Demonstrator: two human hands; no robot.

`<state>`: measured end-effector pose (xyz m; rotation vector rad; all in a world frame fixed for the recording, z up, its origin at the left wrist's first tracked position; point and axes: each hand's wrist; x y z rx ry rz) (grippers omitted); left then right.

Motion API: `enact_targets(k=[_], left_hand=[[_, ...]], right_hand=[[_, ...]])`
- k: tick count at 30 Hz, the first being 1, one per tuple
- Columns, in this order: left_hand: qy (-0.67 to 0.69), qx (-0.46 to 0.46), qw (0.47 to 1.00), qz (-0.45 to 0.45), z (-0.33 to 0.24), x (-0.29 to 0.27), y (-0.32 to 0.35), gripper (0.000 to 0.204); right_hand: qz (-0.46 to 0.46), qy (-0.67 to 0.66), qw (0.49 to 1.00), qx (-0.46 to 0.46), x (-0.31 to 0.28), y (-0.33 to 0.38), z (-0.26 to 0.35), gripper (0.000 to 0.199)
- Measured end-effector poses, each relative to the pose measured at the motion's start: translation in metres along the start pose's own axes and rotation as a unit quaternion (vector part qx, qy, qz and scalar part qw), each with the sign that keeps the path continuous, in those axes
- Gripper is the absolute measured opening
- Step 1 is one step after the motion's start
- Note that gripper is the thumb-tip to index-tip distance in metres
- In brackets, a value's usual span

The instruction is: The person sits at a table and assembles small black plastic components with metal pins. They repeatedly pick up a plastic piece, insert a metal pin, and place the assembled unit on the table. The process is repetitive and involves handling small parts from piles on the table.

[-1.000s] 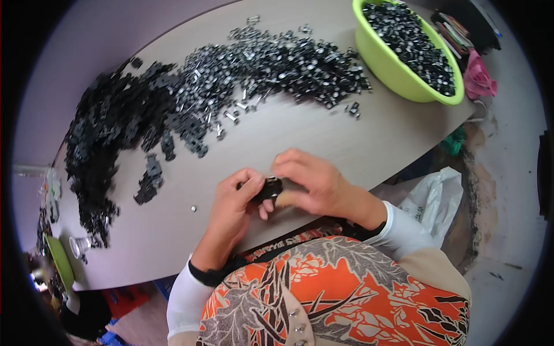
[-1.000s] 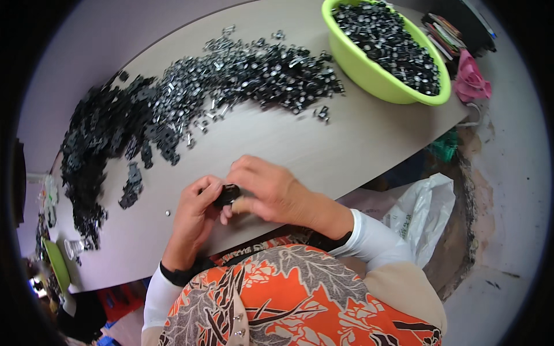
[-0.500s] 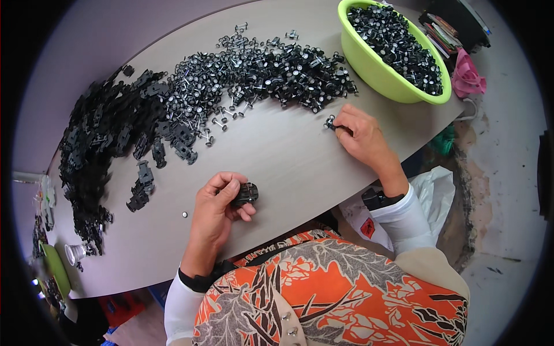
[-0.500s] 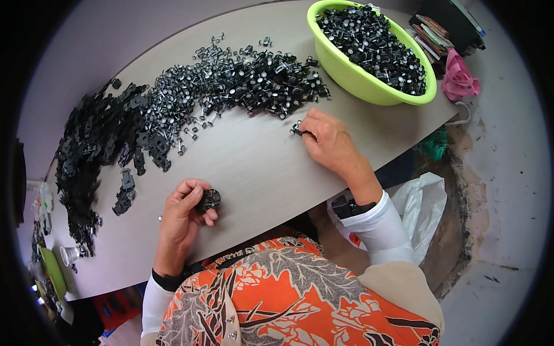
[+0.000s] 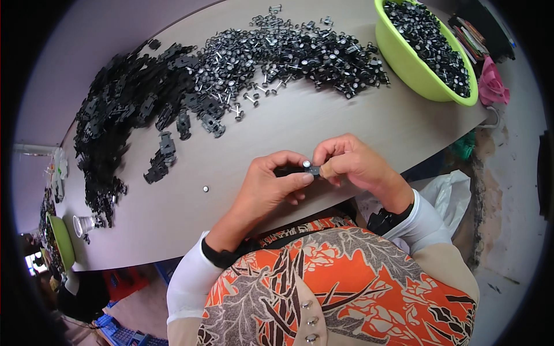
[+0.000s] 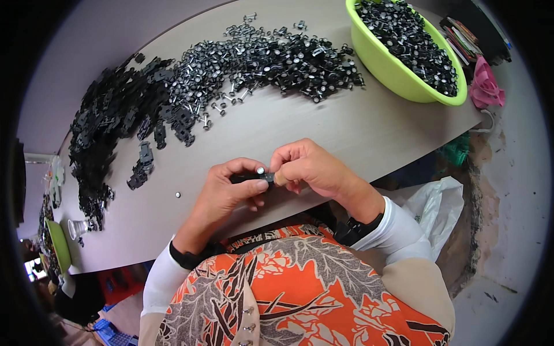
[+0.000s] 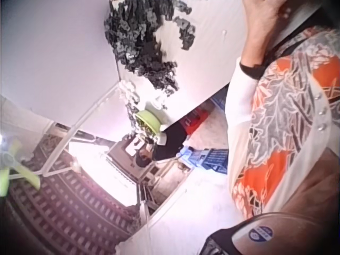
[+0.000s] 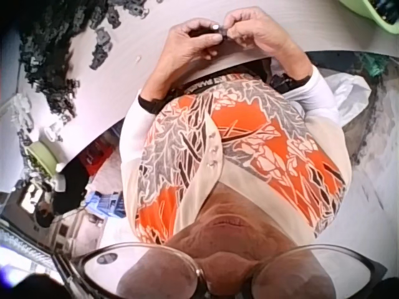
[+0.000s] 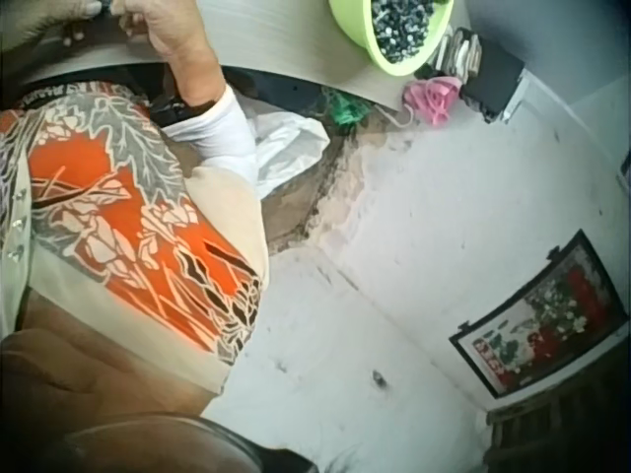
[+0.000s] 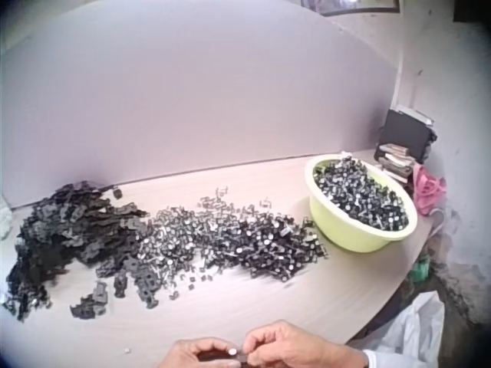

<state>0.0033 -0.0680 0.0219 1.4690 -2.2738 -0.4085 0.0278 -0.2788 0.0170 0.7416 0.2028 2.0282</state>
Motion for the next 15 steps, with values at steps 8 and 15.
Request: enact_targets(k=[8,15], left_hand=[[0.107,-0.039,0.993,0.044,0.01,-0.017,-0.004,0.017],[0.216,-0.026,0.975,0.054,0.01,-0.024,-0.004,0.03]], right_hand=[[-0.011,0.397,0.82,-0.413,0.024,-0.006,-0.012,0.016],[-0.071,0.367,0.838,-0.398,0.029,0.001,0.004,0.014]])
Point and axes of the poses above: each hand's wrist, its own y-axis away from the middle knuckle, its own x-axis out of the palm, z = x × y, and after that the axes turned 8 degrees about -y, right-handed
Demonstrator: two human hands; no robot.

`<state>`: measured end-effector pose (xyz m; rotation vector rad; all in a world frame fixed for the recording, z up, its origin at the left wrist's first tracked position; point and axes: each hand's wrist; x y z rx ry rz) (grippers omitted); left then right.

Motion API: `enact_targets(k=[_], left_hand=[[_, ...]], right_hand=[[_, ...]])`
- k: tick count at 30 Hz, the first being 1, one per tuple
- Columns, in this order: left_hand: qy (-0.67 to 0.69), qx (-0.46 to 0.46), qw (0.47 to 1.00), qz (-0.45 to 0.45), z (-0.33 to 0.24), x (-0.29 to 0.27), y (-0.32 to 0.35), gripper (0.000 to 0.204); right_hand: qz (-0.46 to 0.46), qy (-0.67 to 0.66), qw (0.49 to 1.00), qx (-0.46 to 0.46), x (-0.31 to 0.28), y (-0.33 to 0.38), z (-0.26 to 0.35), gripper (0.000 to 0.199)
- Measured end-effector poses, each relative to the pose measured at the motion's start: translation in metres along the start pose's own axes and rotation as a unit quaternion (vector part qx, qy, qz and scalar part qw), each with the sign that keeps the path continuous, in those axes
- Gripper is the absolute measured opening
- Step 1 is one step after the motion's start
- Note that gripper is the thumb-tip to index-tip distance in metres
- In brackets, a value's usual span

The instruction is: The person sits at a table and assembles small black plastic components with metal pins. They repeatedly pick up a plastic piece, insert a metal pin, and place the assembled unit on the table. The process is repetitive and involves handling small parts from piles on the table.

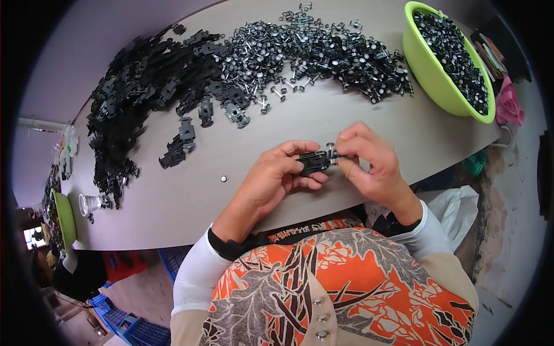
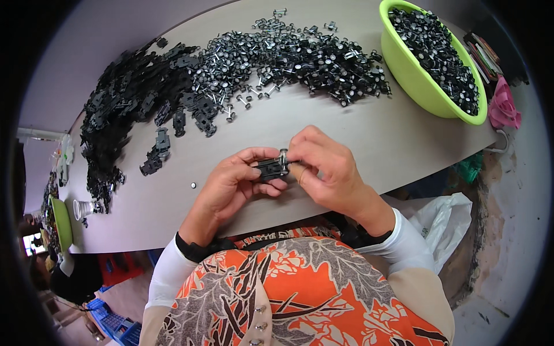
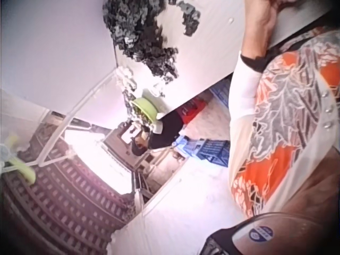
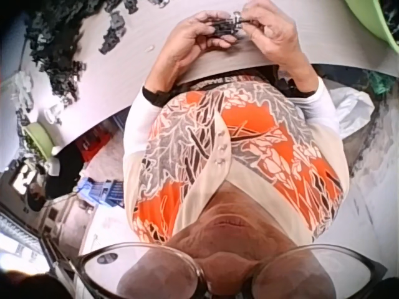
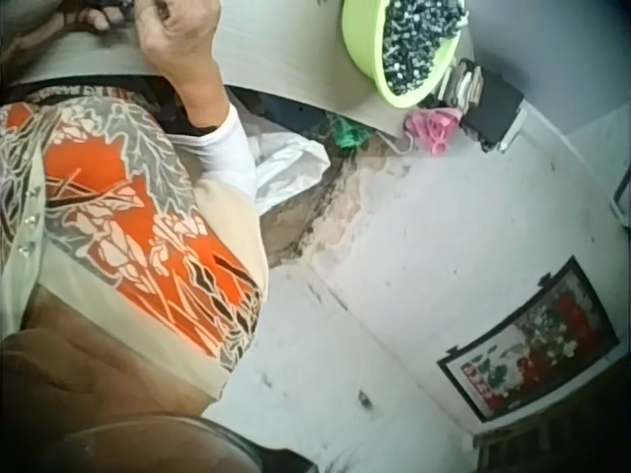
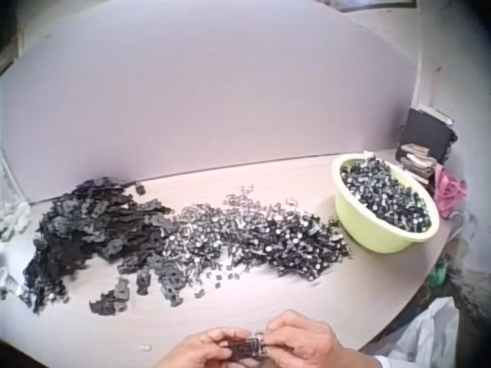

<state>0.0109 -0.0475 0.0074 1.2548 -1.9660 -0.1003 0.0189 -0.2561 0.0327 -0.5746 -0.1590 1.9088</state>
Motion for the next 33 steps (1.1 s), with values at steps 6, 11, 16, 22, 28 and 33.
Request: enact_targets(k=[6,11,16,22,28,33], left_hand=[[0.015,0.016,0.999,0.026,0.005,-0.001,0.001,0.031],[0.124,0.029,0.987,0.094,0.009,-0.016,0.008,0.027],[0.098,0.024,0.994,0.046,0.013,-0.016,0.009,0.024],[0.028,0.038,0.999,0.008,0.017,-0.01,0.013,0.019],[-0.053,0.066,0.996,0.012,0.015,-0.014,0.021,0.019],[-0.187,0.06,0.978,-0.069,0.013,-0.021,0.037,0.025]], right_hand=[[0.02,0.029,0.995,-0.09,0.025,0.003,-0.012,0.013],[0.02,0.036,0.996,-0.078,0.025,0.001,-0.012,0.014],[0.026,0.058,0.993,-0.102,0.036,0.001,-0.011,0.015],[0.069,0.101,0.99,-0.07,0.037,0.0,-0.004,0.013],[0.112,0.083,0.987,-0.079,0.04,-0.003,-0.001,0.021],[0.112,0.026,0.988,-0.104,0.056,-0.005,0.003,0.04]])
Point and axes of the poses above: each hand's wrist, its own y-axis away from the middle knuckle, its own x-axis out of the palm, z = x × y, and after that the axes turned 8 degrees about -y, right-handed
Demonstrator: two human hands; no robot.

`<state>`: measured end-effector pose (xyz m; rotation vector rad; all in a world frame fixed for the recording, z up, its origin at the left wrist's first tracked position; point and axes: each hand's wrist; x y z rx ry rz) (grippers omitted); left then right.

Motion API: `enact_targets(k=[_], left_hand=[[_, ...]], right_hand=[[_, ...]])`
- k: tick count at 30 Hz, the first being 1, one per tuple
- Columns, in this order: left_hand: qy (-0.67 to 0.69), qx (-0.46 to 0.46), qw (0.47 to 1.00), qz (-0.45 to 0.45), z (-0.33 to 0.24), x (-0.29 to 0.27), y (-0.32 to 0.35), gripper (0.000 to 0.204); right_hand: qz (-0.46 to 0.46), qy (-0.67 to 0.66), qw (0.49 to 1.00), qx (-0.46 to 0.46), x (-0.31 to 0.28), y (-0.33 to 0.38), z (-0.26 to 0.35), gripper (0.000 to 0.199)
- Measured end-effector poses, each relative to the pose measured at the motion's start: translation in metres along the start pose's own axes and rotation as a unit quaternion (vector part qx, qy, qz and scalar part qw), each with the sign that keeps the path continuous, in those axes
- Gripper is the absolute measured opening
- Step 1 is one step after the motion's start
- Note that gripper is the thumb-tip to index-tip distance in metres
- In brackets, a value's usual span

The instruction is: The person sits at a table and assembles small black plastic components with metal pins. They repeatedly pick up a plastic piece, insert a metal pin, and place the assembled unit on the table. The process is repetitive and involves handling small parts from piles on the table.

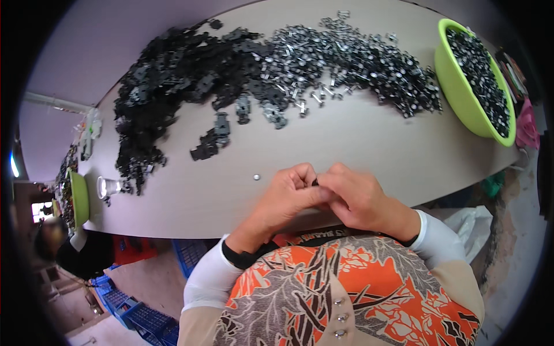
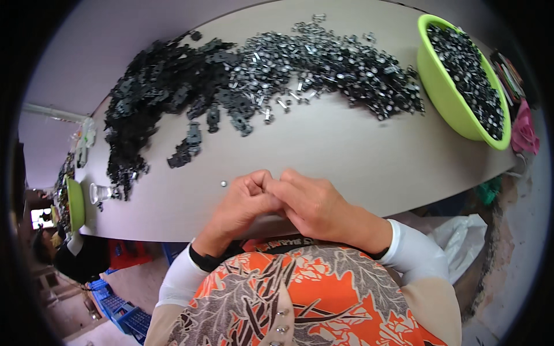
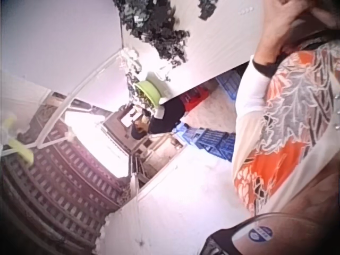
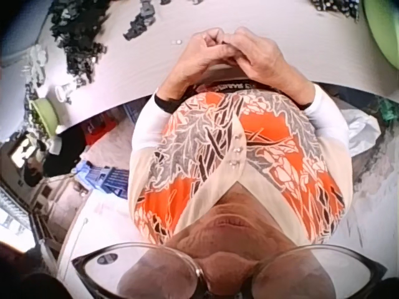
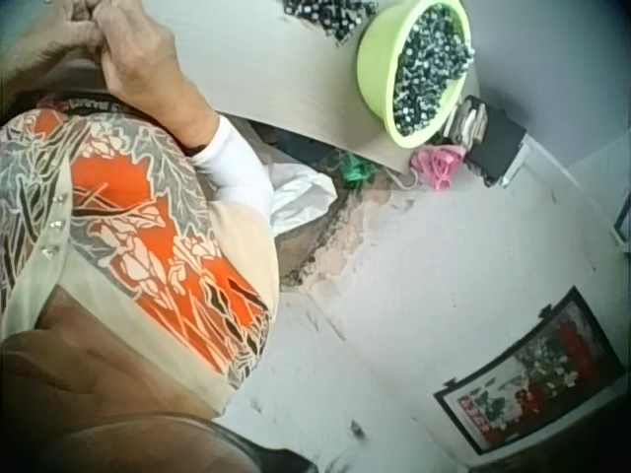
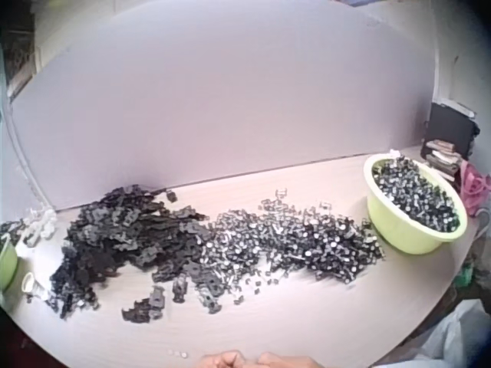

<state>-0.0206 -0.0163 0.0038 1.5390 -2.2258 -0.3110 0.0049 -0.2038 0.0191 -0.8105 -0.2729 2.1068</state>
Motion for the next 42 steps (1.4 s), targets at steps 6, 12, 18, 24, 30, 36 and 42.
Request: enact_targets(k=[6,12,18,24,30,36,42], left_hand=[[0.005,0.029,0.991,-0.127,0.0,-0.013,0.042,0.028],[-0.057,-0.023,0.96,-0.274,-0.001,-0.057,0.131,0.026],[-0.399,-0.179,0.826,-0.357,0.019,-0.103,0.208,0.026],[-0.388,0.03,0.806,-0.447,-0.026,-0.1,0.136,0.015],[-0.596,0.143,0.658,-0.438,-0.042,-0.114,0.024,0.022],[-0.615,0.164,0.649,-0.418,-0.044,-0.115,-0.014,0.019],[-0.445,0.176,0.795,-0.373,-0.049,-0.088,-0.007,0.013]], right_hand=[[0.106,-0.085,0.99,-0.029,0.005,-0.02,0.0,0.035],[0.066,0.008,0.997,0.045,-0.026,-0.041,-0.041,0.025],[-0.007,0.062,0.998,0.026,-0.02,-0.056,-0.076,0.034],[0.044,0.121,0.992,-0.017,-0.01,-0.067,-0.079,0.027],[0.081,0.116,0.989,0.037,-0.017,-0.049,-0.065,0.024],[0.013,0.069,0.994,0.079,-0.027,-0.034,-0.052,0.022],[0.006,0.066,0.994,0.089,-0.028,-0.036,-0.056,0.022]])
Point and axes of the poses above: each hand's wrist, its own y-axis away from the middle knuckle, its own x-axis out of the palm, z = x × y, and after that the axes turned 8 degrees about -y, right-handed
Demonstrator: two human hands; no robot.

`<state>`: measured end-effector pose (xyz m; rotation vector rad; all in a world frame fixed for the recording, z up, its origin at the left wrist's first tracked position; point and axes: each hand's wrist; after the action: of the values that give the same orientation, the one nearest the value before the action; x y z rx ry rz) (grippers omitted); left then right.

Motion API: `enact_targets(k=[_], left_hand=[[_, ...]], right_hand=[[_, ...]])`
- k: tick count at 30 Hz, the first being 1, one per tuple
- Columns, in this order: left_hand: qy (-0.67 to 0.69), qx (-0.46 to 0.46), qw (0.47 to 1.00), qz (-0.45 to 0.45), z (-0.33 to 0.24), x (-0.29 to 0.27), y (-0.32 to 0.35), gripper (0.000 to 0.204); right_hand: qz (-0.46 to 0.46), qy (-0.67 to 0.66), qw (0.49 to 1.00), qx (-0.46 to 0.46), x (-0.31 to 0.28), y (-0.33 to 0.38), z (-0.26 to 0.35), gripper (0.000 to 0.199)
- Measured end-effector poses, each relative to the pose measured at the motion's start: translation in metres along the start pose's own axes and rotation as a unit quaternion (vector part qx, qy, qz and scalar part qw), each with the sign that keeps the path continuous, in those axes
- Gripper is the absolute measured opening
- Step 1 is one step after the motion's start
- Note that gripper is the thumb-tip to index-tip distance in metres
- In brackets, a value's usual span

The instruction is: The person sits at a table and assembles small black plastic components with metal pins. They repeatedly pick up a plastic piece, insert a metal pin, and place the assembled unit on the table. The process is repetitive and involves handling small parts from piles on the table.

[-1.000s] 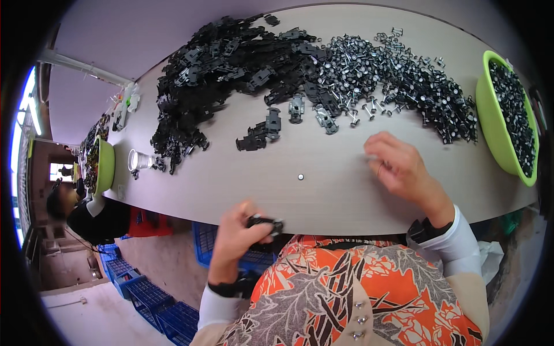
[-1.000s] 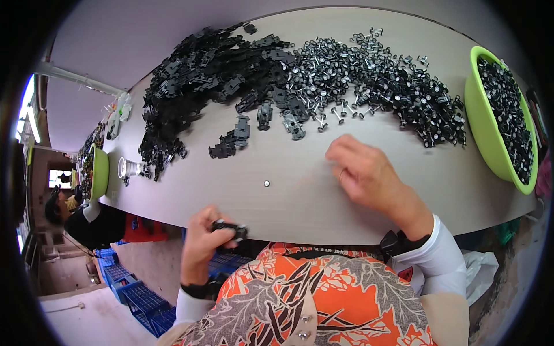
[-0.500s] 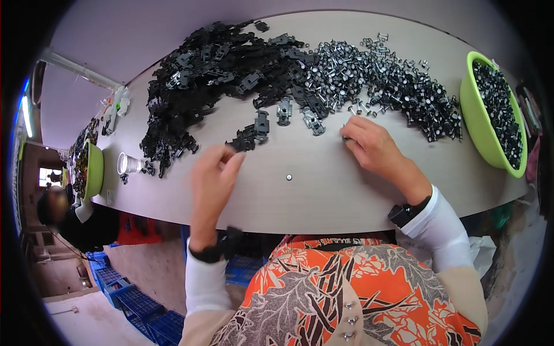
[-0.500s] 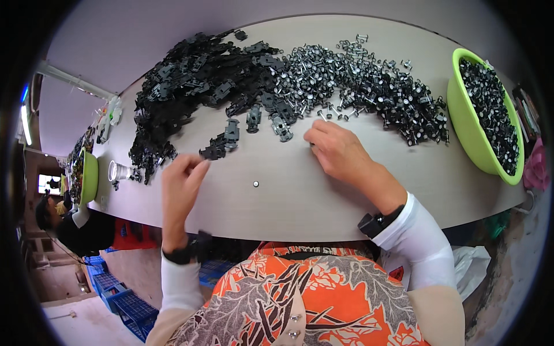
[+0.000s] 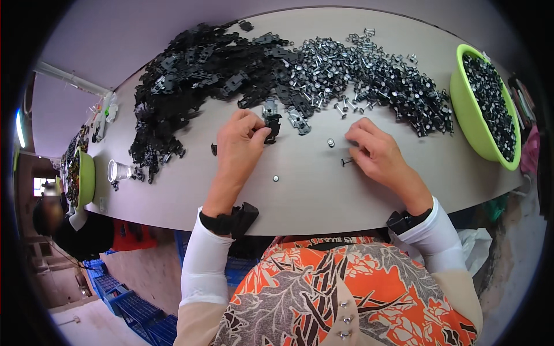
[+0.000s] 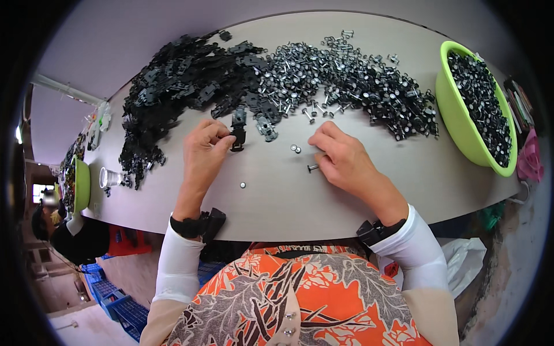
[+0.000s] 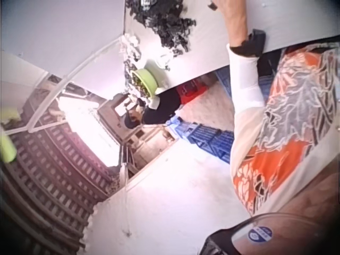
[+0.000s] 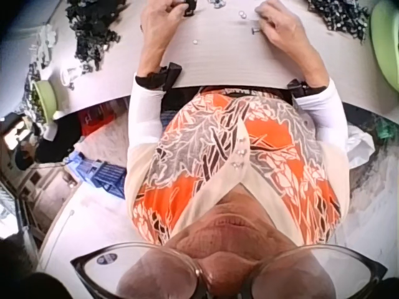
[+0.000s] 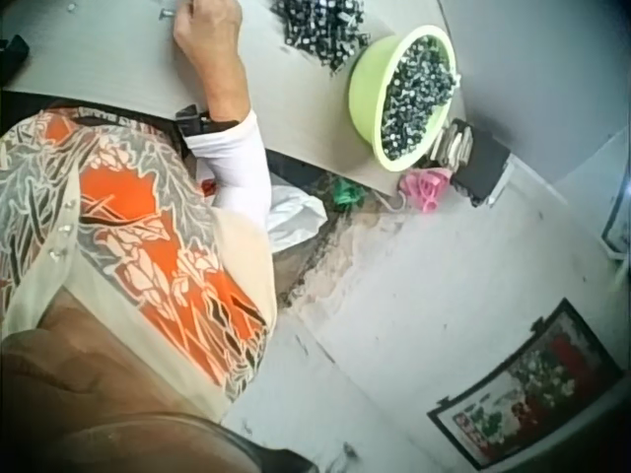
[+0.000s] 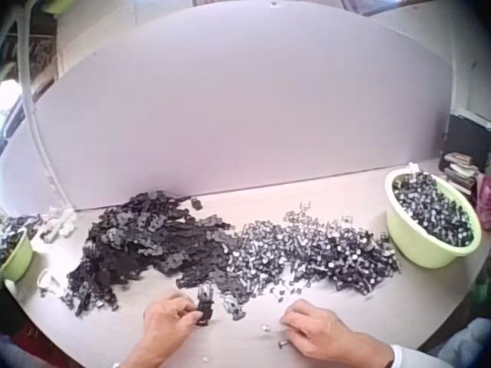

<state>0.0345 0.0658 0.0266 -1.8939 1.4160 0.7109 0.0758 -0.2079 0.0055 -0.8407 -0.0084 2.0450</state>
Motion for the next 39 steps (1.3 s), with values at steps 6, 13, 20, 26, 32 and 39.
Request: enact_targets(k=[6,13,20,26,32,39], left_hand=[[0.013,0.108,0.993,-0.041,-0.008,0.01,0.01,0.009],[0.045,0.077,0.991,0.094,-0.021,0.014,0.033,0.012],[-0.027,0.181,0.978,0.096,-0.02,0.019,0.042,0.027],[-0.108,0.166,0.976,0.093,-0.022,0.016,0.042,0.028],[-0.003,0.026,0.991,0.129,-0.03,0.017,0.041,0.024],[0.499,-0.215,0.814,0.207,-0.051,0.024,0.043,0.037]], right_hand=[[0.048,0.146,0.987,0.046,0.007,0.006,0.023,0.029],[0.058,0.152,0.986,0.036,0.008,0.02,0.019,0.026],[0.003,0.155,0.987,0.053,0.003,0.024,0.026,0.025],[0.001,0.155,0.987,0.04,0.003,0.027,0.021,0.024],[0.0,0.136,0.989,0.054,0.001,0.026,0.023,0.023],[-0.023,-0.055,0.997,0.057,-0.001,0.03,0.033,0.034]])
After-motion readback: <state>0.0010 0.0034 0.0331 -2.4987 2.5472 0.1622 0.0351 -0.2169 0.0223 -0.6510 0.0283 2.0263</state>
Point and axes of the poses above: each hand's wrist, its own y-axis away from the middle knuckle, its own x-axis out of the palm, z = x × y, and after that the axes turned 8 degrees about -y, right-handed
